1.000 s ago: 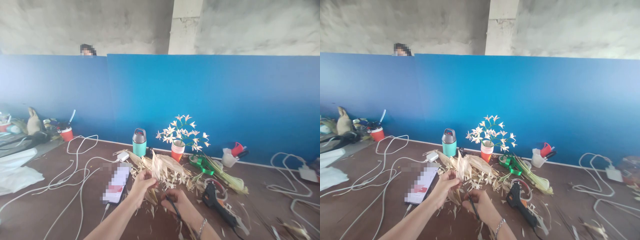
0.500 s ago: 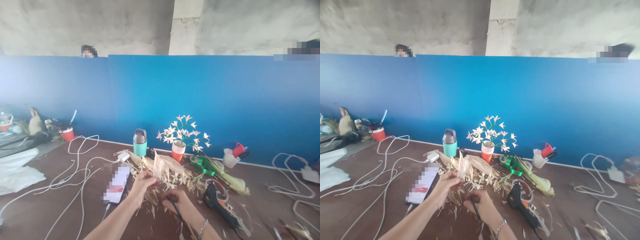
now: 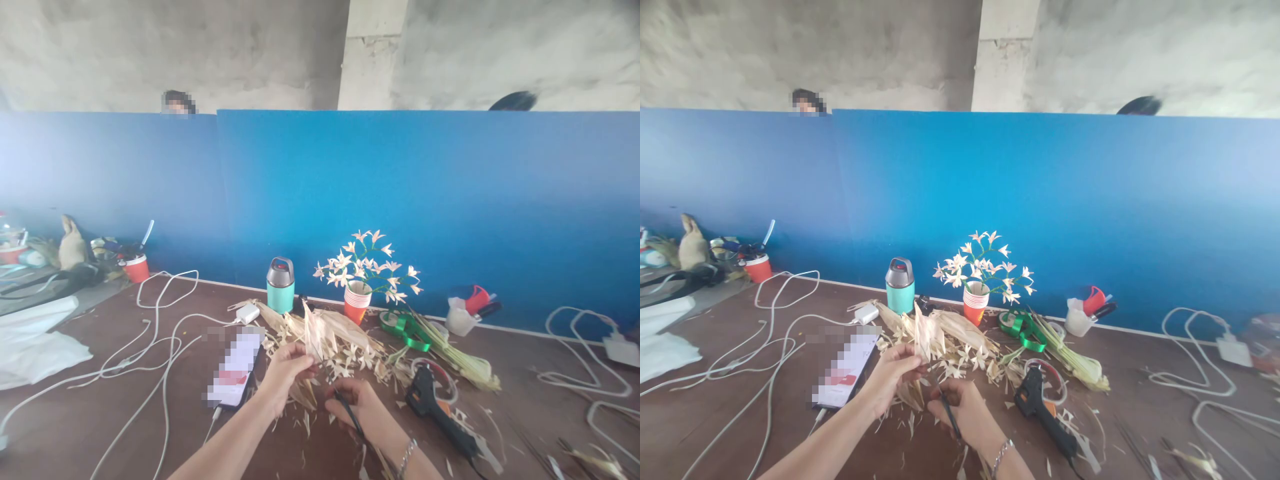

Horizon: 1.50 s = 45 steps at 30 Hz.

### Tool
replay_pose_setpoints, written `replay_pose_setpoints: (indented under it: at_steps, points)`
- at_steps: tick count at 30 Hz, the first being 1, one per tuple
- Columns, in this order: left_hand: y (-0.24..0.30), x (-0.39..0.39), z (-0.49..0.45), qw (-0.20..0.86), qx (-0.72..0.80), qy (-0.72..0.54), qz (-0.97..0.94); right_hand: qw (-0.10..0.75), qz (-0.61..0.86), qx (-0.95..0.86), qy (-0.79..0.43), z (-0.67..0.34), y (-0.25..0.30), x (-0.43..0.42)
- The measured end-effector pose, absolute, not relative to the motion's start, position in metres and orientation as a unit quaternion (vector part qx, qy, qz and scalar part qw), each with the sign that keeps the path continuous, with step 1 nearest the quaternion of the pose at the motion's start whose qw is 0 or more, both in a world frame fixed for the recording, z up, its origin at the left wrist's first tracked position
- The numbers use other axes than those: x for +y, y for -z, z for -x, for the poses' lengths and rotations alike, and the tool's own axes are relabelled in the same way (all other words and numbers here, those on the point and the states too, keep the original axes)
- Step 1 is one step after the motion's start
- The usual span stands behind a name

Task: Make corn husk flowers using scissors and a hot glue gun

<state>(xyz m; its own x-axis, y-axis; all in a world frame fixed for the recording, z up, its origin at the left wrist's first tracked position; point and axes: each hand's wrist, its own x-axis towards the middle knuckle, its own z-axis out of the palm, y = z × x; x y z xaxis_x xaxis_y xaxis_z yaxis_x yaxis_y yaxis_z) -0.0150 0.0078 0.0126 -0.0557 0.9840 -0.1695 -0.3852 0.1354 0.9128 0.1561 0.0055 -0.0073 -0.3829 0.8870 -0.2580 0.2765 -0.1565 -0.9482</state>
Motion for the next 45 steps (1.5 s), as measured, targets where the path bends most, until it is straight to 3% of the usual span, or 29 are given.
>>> replay_pose_setpoints:
  at_steps: [45]
  points:
    - [-0.017, 0.007, 0.014, 0.573, 0.47, -0.56, -0.37, 0.304, 0.487, -0.682, -0.454, -0.158, 0.0, 0.003]
